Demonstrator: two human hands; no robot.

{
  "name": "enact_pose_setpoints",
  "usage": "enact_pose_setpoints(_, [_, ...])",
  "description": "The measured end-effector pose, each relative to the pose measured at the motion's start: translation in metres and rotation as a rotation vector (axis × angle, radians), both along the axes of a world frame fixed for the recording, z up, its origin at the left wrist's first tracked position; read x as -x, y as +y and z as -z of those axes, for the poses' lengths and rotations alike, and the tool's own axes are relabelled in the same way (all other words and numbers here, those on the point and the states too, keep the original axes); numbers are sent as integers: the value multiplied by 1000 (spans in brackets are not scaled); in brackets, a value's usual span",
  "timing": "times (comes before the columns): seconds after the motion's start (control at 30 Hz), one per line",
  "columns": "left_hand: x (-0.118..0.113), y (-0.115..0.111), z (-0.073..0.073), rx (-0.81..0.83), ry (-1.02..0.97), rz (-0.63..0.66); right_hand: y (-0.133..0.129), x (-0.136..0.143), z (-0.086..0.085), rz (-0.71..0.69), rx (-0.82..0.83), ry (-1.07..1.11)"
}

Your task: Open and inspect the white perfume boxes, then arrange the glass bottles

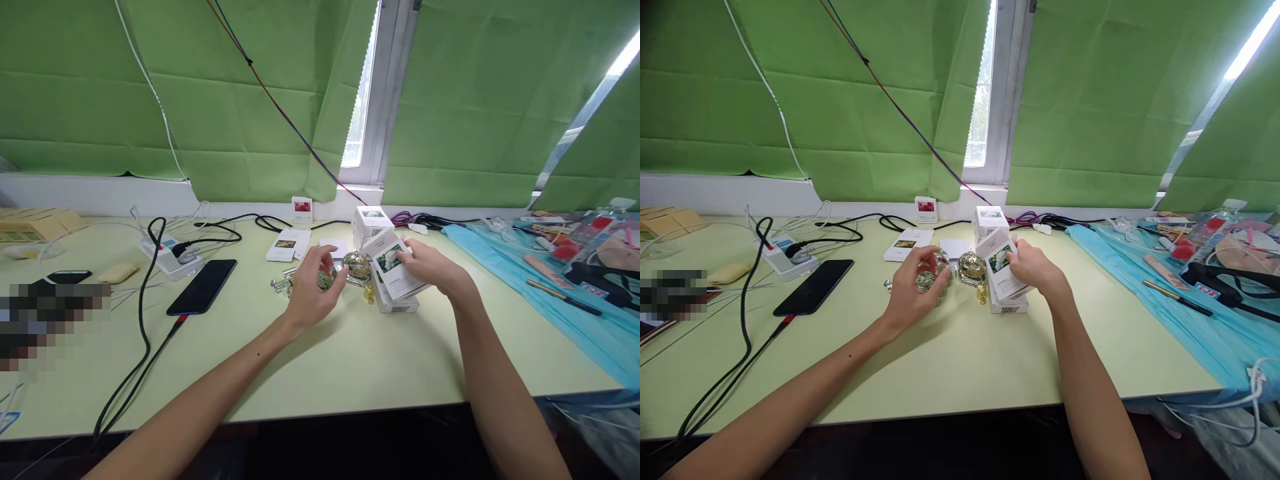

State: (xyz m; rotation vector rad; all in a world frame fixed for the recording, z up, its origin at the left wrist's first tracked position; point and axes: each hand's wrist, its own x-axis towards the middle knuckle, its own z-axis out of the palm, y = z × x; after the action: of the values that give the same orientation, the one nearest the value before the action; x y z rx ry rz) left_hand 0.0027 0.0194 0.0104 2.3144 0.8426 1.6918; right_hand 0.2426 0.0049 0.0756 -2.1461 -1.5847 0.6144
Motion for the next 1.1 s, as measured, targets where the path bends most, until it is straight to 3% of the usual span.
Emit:
enact_pose_setpoints(0.23, [-1,-1,0,-44,17,1,4,1,5,-6,68,-111])
enact_pose_setpoints(0.63, [-3,-1,3,-75,47,0,15,-5,15,31,50,-257])
enact_pose_setpoints(1.1, [-4,-1,4,-167,97,-2,16,-8,21,41,102,-324])
